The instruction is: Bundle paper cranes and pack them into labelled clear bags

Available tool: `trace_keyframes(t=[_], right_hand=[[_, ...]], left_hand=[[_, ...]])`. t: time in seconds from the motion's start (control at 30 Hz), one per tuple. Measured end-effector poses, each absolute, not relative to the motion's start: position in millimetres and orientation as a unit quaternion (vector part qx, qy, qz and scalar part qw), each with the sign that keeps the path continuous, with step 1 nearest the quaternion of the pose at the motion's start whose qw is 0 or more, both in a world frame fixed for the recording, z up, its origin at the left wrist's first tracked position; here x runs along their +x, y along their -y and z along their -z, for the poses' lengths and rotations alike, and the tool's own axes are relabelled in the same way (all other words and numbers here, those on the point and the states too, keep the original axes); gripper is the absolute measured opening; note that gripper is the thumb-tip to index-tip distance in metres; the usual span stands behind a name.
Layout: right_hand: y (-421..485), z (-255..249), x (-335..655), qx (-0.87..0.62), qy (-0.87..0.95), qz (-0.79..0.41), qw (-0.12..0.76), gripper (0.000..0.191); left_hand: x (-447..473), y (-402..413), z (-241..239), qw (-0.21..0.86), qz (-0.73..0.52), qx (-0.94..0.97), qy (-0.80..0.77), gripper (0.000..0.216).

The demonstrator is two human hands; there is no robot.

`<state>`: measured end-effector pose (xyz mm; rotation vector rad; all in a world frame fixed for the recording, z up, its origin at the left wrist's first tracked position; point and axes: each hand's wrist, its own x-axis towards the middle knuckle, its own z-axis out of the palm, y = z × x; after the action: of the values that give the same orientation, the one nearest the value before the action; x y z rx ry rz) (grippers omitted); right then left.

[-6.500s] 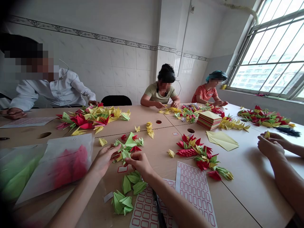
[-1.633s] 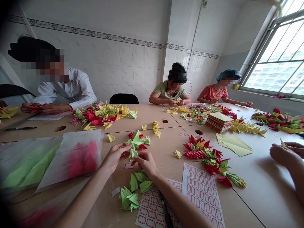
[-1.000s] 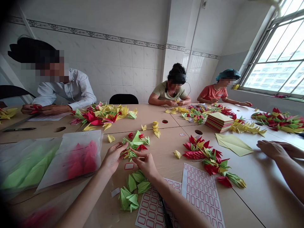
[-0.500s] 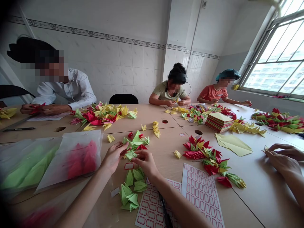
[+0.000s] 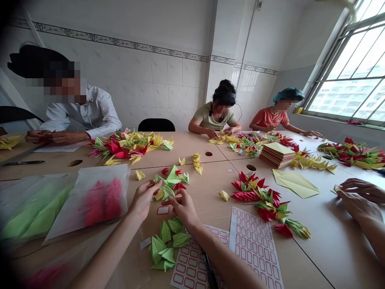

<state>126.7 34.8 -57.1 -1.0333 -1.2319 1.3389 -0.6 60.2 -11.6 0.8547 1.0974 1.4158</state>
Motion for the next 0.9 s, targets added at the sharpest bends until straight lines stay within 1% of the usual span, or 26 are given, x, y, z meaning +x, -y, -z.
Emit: trace_keyframes(t=[0.23,0.4,0.63,0.9], right_hand=[[-29.3,48.8,125.0,-0.39,0.511,-0.574,0.507,0.035],[-26.1,41.9,124.3,-0.401,0.497,-0.583,0.503,0.037],[-24.4,38.7,124.9,-0.413,0.486,-0.585,0.501,0.032],[-23.4,34.7,124.5,-0.398,0.489,-0.593,0.501,0.037]], left_hand=[[-0.5,-60.8,11.3,0.565,-0.586,0.354,-0.46,0.03],[-0.4,-60.9,9.8,0.57,-0.583,0.353,-0.459,0.031],[-1.4,-61.3,10.5,0.575,-0.578,0.357,-0.455,0.031],[-2.6,-60.0,9.3,0.575,-0.57,0.364,-0.46,0.032]])
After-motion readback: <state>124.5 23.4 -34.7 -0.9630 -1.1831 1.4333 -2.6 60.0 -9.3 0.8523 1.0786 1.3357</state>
